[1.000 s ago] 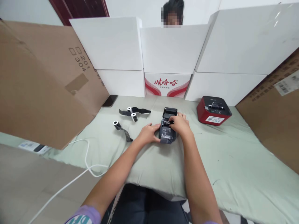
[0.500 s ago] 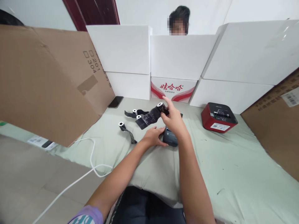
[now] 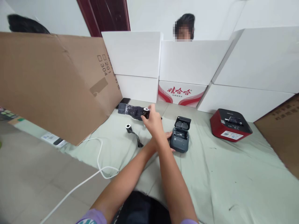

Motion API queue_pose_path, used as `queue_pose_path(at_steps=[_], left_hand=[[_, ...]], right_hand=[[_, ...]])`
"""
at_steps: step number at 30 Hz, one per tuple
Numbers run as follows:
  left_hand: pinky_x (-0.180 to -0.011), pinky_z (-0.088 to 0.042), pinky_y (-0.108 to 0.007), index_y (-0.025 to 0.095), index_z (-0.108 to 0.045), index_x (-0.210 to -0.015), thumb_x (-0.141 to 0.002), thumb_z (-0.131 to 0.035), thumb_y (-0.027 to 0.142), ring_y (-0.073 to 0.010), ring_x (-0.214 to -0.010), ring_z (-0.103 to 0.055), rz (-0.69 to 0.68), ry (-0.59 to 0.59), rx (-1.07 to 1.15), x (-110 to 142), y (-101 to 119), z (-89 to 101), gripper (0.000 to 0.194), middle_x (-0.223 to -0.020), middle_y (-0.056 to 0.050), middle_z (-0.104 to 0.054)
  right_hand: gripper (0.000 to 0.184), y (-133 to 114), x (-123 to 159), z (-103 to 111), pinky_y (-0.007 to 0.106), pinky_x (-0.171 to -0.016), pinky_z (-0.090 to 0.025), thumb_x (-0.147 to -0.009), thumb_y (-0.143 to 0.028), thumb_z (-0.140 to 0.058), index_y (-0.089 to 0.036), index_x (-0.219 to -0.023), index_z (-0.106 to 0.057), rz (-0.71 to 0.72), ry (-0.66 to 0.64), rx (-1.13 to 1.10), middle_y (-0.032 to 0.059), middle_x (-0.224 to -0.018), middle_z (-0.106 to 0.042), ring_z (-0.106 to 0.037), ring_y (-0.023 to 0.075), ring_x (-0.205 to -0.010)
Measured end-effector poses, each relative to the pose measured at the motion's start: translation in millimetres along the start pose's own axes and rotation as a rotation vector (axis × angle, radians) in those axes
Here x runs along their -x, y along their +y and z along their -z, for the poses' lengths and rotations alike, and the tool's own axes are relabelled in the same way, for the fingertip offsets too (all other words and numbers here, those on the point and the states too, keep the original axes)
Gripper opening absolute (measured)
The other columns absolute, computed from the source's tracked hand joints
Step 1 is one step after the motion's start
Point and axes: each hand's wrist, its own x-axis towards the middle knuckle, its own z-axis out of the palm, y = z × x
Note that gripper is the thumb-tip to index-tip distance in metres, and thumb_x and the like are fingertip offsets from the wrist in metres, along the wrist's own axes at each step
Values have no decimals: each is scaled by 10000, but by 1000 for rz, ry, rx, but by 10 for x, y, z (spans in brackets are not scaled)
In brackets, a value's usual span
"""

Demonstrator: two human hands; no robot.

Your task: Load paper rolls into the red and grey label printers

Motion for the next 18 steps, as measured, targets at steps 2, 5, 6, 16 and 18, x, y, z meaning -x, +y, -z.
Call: queue_pose_path(at_steps=[2,5,6,16,18], left_hand=[[-1298,-218,-402,107,-309,-1589,-785,-744,540,-301,-1487,-419,-32,-83,-17,-61,-45,-48,1012,-1610,-145,-424],[-1301,-195,-462,139,-276,-1599,-725,-781,582,-289,-1498,-410,-21,-196,-51,-146,-26,-29,1102,-1617,-156,-405],[-1298,-204,-471,162,-283,-1597,-716,-786,594,-283,-1491,-423,-17,-198,-54,-156,-2,-3,1104,-1612,-144,-417],[-1279,-260,-437,219,-348,-1571,-721,-778,621,-274,-1413,-525,-33,-93,-64,-49,108,118,1034,-1566,-104,-498],[-1277,-263,-439,209,-337,-1576,-727,-775,601,-278,-1419,-519,-28,-114,-73,-82,98,114,1032,-1569,-108,-494]], right_hand=[[404,31,5,-164,307,-716,-444,-871,-341,-591,-238,-1228,-432,-17,-11,58,35,-849,-681,-639,241,-753],[334,57,39,-375,321,-757,-451,-887,-276,-595,-232,-1193,-469,-41,-74,175,89,-975,-711,-672,267,-865],[324,60,56,-431,322,-769,-452,-890,-256,-597,-231,-1191,-478,-46,-99,209,101,-1014,-714,-678,273,-904],[210,37,194,-703,325,-774,-461,-919,-193,-585,-214,-1127,-597,-75,-254,426,127,-1136,-674,-662,266,-969],[207,10,207,-670,317,-764,-459,-908,-246,-617,-225,-1114,-629,-76,-239,436,119,-1158,-655,-650,252,-957]])
